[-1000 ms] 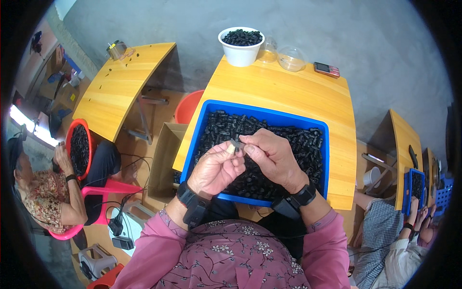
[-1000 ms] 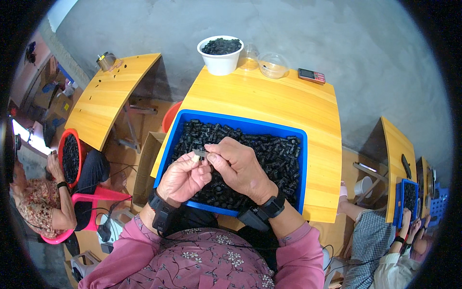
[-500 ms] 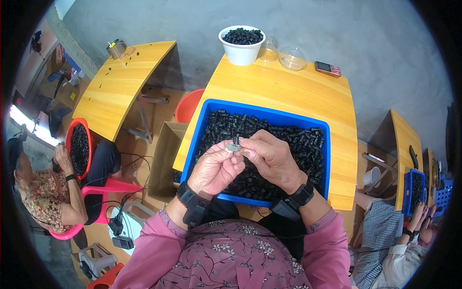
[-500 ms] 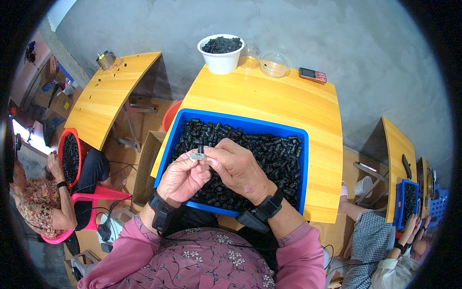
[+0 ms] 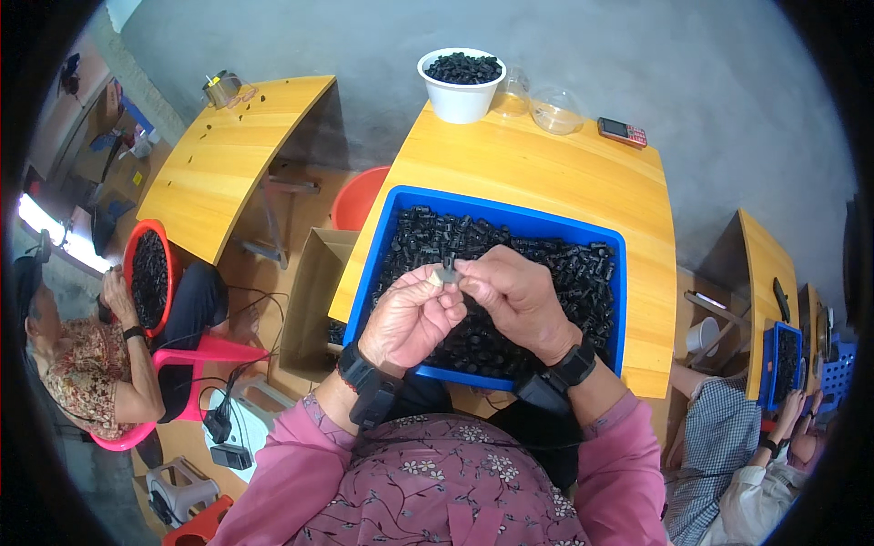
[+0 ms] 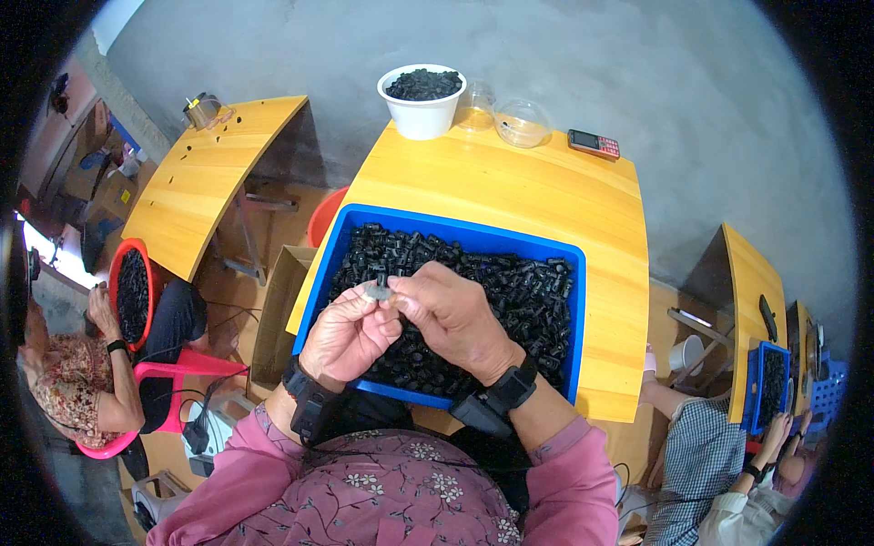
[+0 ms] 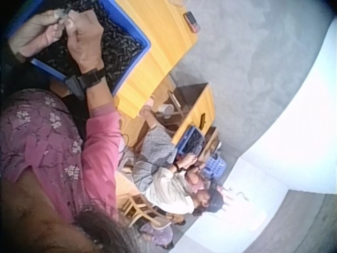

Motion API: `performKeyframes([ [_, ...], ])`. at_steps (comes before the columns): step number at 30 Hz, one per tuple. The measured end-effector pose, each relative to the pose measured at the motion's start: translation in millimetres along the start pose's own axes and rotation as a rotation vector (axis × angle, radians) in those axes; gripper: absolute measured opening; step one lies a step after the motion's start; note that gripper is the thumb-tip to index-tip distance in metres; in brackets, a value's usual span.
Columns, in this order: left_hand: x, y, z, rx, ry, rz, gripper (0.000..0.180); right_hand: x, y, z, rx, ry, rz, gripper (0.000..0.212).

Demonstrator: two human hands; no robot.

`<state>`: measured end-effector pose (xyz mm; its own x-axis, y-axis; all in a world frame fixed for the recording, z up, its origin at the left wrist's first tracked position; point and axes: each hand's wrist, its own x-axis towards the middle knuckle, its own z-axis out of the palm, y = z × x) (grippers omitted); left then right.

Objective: Assembling small black plastic components by hand at a workstation.

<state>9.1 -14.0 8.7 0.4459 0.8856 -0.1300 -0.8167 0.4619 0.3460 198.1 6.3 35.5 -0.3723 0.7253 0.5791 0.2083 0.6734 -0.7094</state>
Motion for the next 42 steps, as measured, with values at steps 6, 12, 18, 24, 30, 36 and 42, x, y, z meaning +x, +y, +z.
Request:
performKeyframes([
  [6,0.9,-1.0,-1.7,-0.012,-0.011,0.021,0.011,-1.1,2.2,2.9,0.004,-0.042,-0.030,0.022],
  [12,-0.1,-0.8,-3.0,-0.027,-0.033,0.006,0.015,-1.5,1.1,2.7,-0.017,-0.036,-0.022,0.023],
  [18,-1.6,0.1,-0.4,-0.044,-0.031,-0.007,0.017,-0.3,0.2,3.9,-0.037,-0.029,-0.019,0.027],
  [24,-0.9,-0.3,-0.4,-0.028,-0.020,-0.005,0.015,-0.3,-0.6,4.5,-0.031,-0.034,0.004,0.026],
  [30,0.3,0.1,1.6,0.024,-0.026,0.022,0.011,0.2,-1.1,3.2,0.001,-0.051,0.024,0.021],
  [36,-3.7,-1.8,11.2,0.016,-0.020,0.009,0.008,0.8,5.8,-1.0,-0.059,0.063,0.060,0.018],
  [42,-2.0,-1.0,6.3,-0.040,-0.059,-0.019,0.006,0.2,5.4,2.2,0.111,0.138,0.232,0.023],
])
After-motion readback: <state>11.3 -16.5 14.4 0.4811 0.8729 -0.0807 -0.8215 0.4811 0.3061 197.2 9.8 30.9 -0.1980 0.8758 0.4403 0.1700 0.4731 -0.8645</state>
